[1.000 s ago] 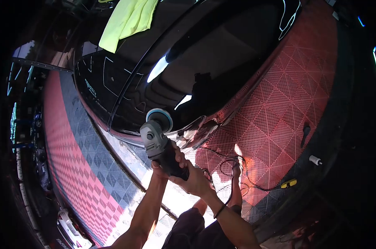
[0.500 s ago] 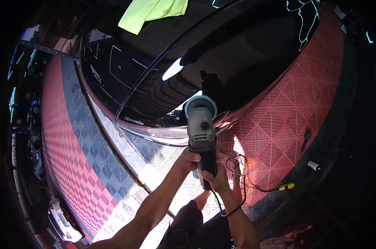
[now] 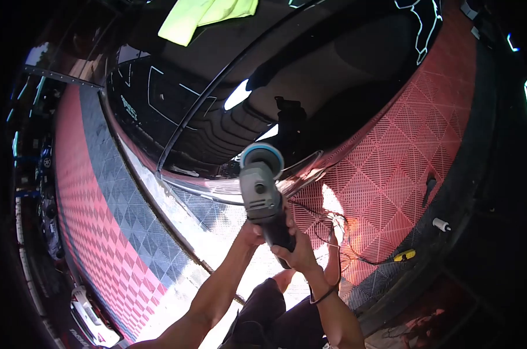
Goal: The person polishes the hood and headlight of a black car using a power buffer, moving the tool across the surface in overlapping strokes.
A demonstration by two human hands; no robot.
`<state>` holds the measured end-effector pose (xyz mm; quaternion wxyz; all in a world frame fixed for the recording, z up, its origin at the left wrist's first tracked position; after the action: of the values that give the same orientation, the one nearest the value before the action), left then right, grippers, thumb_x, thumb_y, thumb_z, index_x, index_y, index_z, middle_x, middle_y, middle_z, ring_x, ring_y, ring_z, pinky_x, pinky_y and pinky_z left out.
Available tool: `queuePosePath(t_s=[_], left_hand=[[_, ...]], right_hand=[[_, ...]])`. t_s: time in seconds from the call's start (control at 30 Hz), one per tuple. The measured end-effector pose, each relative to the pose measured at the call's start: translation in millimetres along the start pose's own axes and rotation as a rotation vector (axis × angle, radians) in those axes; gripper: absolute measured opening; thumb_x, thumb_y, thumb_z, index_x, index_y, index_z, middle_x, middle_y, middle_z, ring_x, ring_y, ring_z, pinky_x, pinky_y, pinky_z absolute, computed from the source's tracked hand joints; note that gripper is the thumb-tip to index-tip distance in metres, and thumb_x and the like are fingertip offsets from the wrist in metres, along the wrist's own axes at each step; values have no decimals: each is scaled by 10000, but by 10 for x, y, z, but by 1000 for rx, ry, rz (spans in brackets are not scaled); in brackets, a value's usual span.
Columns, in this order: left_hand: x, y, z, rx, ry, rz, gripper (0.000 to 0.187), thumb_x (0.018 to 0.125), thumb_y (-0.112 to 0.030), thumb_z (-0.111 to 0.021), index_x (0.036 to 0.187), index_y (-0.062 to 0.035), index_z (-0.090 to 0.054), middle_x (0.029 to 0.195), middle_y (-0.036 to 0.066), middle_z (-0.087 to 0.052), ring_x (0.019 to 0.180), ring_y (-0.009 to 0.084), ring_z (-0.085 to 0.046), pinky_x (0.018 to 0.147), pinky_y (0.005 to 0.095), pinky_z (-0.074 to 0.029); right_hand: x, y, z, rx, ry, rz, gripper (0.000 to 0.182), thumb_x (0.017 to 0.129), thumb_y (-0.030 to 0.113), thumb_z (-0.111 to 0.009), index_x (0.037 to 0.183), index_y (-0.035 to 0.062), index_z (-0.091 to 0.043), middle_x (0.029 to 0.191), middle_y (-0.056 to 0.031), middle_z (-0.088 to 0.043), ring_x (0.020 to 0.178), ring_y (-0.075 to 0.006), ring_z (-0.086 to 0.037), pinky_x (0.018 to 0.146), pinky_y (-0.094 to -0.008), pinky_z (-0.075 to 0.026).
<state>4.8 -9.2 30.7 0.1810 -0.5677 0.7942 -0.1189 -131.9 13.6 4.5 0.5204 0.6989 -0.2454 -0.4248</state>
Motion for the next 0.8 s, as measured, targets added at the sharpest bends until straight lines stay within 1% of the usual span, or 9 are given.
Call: queuePosePath(t_s=[0.07, 0.2, 0.3, 0.33, 0.5, 0.6, 0.63, 0.73, 0.8], left_hand=[[91, 138, 10, 34, -49, 44, 838, 601, -309, -880, 1247, -1, -444, 1047, 161, -612, 919, 278, -638, 832, 400, -523], [-6, 150, 90, 66, -207, 27, 844, 598, -307, -882, 1242, 14, -442, 1016, 159, -619, 903, 282, -645, 831, 399, -528], [-164, -113, 8, -41, 46, -190, 845, 630, -436, -863, 1199, -11, -406, 939, 138, -606, 876, 291, -642, 808, 403, -524], [-270, -171, 69, 13, 22, -277, 852, 650, -510, -834, 1197, -13, -411, 917, 125, -598, 836, 267, -633, 793, 395, -516], [-369, -254, 129, -61, 16, -464, 815, 697, -560, -783, 1195, -41, -401, 899, 87, -556, 810, 243, -614, 808, 402, -503], [-242, -260, -30, -63, -17, -462, 801, 694, -518, -799, 1196, -36, -401, 894, 94, -558, 816, 251, -618, 801, 403, -514], [-136, -237, -118, -73, -13, -416, 790, 684, -478, -811, 1195, -32, -406, 901, 105, -563, 823, 258, -622, 796, 402, -520], [153, -56, -276, -152, -3, -318, 741, 658, -344, -814, 1195, -8, -429, 948, 156, -590, 866, 288, -633, 788, 387, -534], [332, 77, -324, -165, 44, -236, 724, 654, -291, -785, 1241, -7, -471, 1048, 177, -599, 965, 307, -629, 831, 411, -534]], right_hand=[[-49, 22, 112, 213, -57, -37, 715, 675, 506, -769, 1061, -54, -552, 846, -95, -637, 768, -181, -641, 694, -304, -512], [-54, 138, 87, 322, 32, -140, 722, 690, 494, -768, 1100, -53, -533, 822, -90, -636, 746, -186, -641, 694, -310, -514], [29, 446, -114, -267, 84, -57, 750, 679, 422, -795, 1186, -49, -505, 876, -136, -657, 826, -236, -665, 755, -325, -517], [69, 567, -218, -261, 149, -171, 781, 656, 487, -767, 1169, -48, -520, 864, -171, -647, 814, -293, -661, 754, -368, -506], [214, 659, -332, -339, 350, -155, 900, 631, 566, -784, 1221, -27, -452, 886, -193, -658, 863, -284, -674, 775, -361, -510], [205, 730, -127, -353, 339, -225, 1001, 605, 644, -766, 1260, -34, -428, 943, -216, -648, 923, -306, -661, 816, -377, -501], [172, 718, -9, -383, 325, -190, 961, 640, 608, -770, 1265, -26, -408, 1053, -240, -634, 960, -379, -652, 854, -407, -496], [79, 536, 353, -252, 184, -35, 1043, 611, 684, -745, 1263, -54, -401, 1109, -205, -626, 945, -379, -653, 872, -414, -498], [94, 546, 579, -169, 170, 21, 1030, 606, 641, -781, 1258, -65, -409, 1092, -164, -620, 915, -319, -664, 827, -387, -532]])
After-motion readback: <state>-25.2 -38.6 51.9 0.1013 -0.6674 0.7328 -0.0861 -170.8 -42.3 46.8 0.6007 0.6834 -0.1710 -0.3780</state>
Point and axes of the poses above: each hand's wrist, its own x-axis towards the middle knuckle, its own z-axis out of the back of the hand, y = z × x, the point moved 3 cm from there along x, towards the middle knuckle
